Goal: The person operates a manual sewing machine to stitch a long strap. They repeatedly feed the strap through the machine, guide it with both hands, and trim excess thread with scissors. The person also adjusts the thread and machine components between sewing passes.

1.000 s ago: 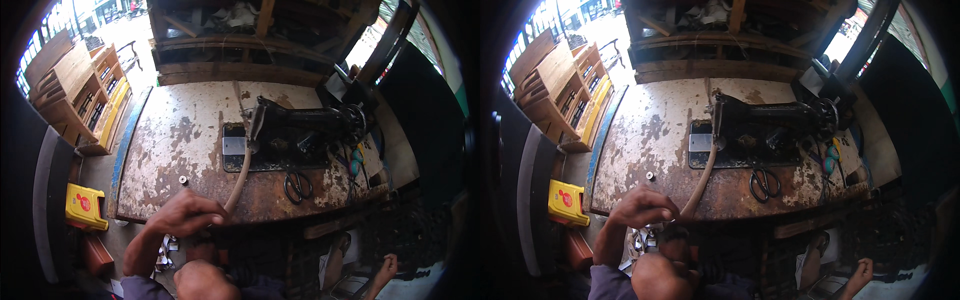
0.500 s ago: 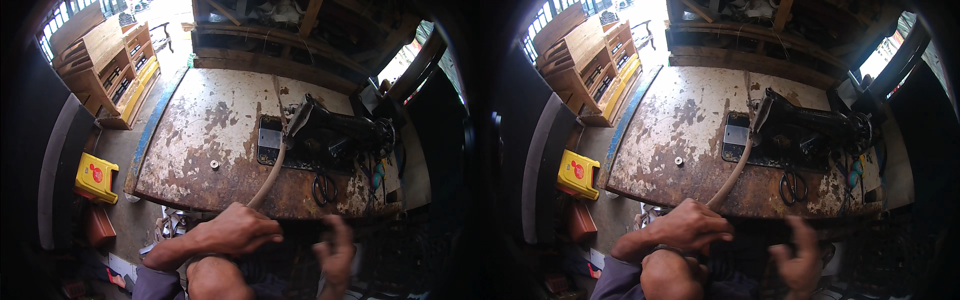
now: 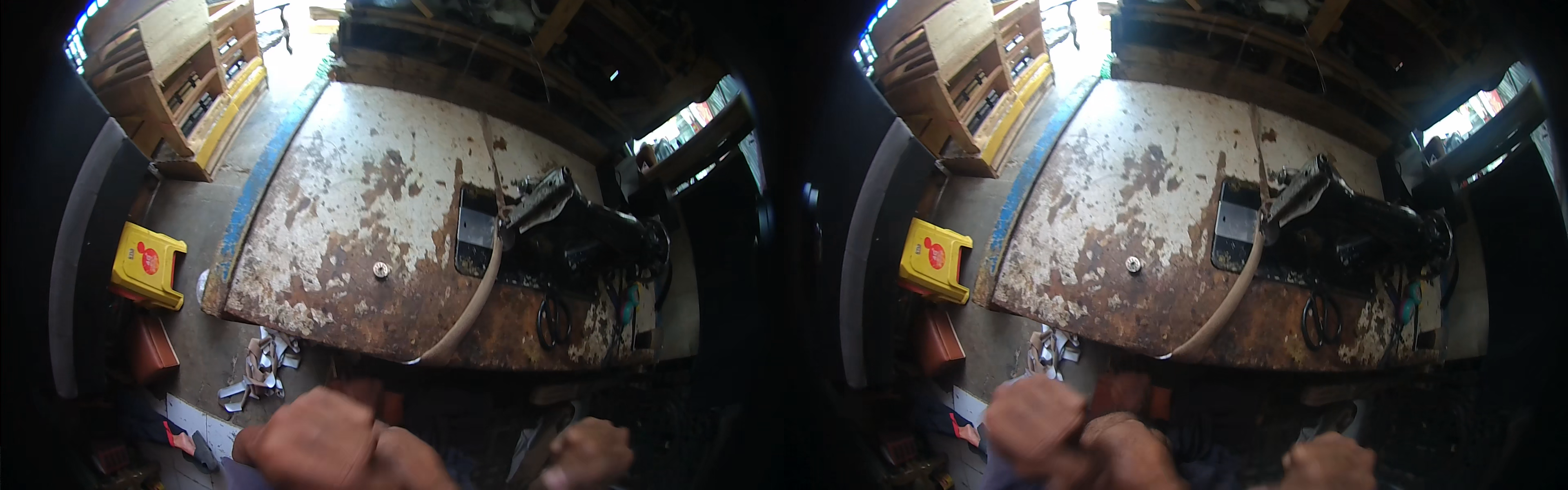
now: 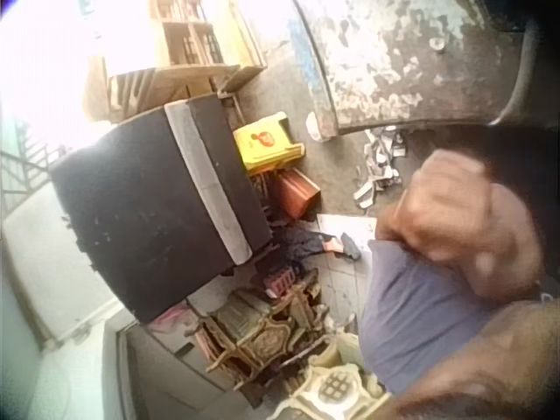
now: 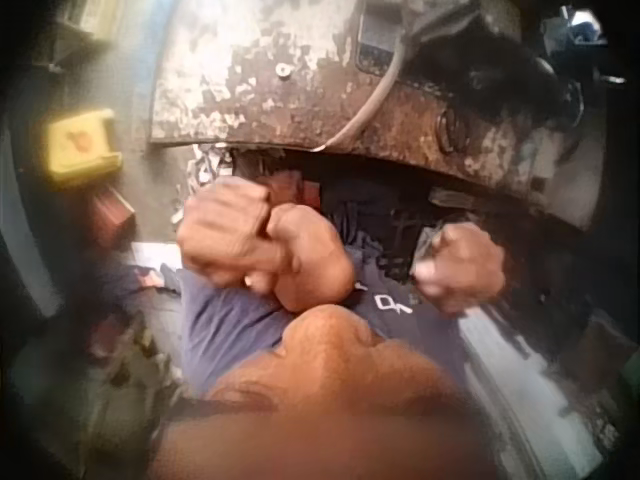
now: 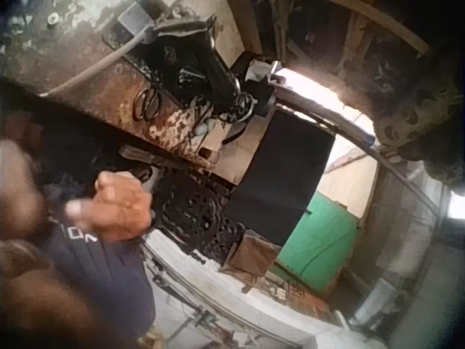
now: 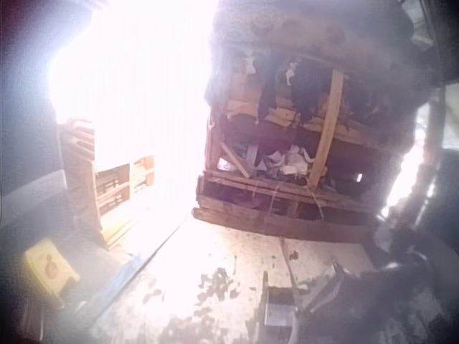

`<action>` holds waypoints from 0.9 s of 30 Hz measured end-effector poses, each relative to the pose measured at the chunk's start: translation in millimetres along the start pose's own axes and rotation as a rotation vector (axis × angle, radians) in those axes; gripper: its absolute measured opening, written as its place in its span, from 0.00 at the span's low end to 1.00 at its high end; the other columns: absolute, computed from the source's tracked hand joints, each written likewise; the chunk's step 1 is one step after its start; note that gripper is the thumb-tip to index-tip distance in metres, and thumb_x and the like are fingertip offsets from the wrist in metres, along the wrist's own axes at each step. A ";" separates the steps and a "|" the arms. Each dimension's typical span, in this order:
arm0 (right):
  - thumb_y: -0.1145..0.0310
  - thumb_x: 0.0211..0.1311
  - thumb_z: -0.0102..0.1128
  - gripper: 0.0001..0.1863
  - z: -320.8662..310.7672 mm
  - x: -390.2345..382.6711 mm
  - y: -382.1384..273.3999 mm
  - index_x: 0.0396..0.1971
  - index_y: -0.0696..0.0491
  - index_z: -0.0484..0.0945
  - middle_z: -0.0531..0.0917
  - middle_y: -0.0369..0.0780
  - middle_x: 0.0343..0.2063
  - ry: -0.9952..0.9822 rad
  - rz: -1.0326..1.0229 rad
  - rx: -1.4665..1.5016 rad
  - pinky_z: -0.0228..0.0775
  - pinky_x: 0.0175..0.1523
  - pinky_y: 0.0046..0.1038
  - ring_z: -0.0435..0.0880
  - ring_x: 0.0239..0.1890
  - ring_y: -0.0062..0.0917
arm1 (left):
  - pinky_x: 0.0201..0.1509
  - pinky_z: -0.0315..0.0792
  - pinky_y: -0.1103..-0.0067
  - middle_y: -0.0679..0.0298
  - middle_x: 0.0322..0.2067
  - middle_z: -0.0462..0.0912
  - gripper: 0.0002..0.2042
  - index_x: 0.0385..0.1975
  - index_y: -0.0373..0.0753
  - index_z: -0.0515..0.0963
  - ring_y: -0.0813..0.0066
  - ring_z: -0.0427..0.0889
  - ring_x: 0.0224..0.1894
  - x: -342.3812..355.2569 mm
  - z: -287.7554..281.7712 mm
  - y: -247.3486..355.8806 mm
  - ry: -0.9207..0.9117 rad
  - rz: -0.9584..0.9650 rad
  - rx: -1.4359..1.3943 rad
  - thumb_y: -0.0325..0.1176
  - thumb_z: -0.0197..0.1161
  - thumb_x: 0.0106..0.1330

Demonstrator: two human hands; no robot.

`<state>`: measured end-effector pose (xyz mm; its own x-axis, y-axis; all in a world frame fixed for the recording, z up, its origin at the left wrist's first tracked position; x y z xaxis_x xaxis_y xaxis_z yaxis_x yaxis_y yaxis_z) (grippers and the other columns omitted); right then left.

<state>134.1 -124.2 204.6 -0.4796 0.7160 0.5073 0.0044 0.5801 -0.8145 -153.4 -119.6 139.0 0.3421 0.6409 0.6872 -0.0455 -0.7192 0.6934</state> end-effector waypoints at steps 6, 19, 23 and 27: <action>0.71 0.71 0.62 0.09 -12.3 28.8 15.7 0.35 0.59 0.88 0.85 0.39 0.26 0.068 0.084 -0.126 0.75 0.34 0.25 0.84 0.28 0.25 | 0.28 0.70 0.71 0.64 0.21 0.77 0.04 0.25 0.37 0.81 0.68 0.79 0.23 16.8 8.0 -11.1 0.722 0.108 -0.538 0.25 0.65 0.62; 0.65 0.69 0.68 0.23 -161.9 42.7 352.0 0.62 0.54 0.80 0.83 0.42 0.61 0.187 0.380 -0.356 0.74 0.64 0.34 0.82 0.59 0.30 | 0.60 0.74 0.59 0.51 0.44 0.81 0.14 0.54 0.42 0.82 0.50 0.80 0.51 -27.7 29.2 -201.4 -0.035 -0.500 0.887 0.30 0.67 0.70; 0.64 0.64 0.72 0.34 -138.1 71.3 340.5 0.70 0.51 0.74 0.82 0.42 0.66 0.019 0.005 -1.011 0.69 0.76 0.36 0.79 0.69 0.33 | 0.55 0.76 0.59 0.53 0.39 0.80 0.11 0.50 0.40 0.82 0.52 0.80 0.48 -27.1 27.9 -203.3 -0.086 -0.502 0.927 0.28 0.65 0.70; 0.62 0.70 0.67 0.28 -122.1 80.9 330.0 0.68 0.51 0.76 0.84 0.43 0.61 0.137 -0.131 -1.448 0.72 0.72 0.37 0.81 0.65 0.34 | 0.45 0.80 0.61 0.52 0.35 0.84 0.07 0.47 0.40 0.83 0.53 0.85 0.40 -10.9 36.2 -204.1 -0.024 -0.560 0.825 0.33 0.65 0.74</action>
<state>203.8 172.5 11.2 -0.4607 0.6109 0.6438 0.8689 0.4584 0.1868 -113.9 10.5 -17.8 0.1345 0.9456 0.2961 0.7916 -0.2823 0.5418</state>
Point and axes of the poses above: each hand's wrist, its own x-axis towards the middle knuckle, its own z-axis out of the palm, y = z × x, the point moved 3 cm from there along x, towards the middle knuckle
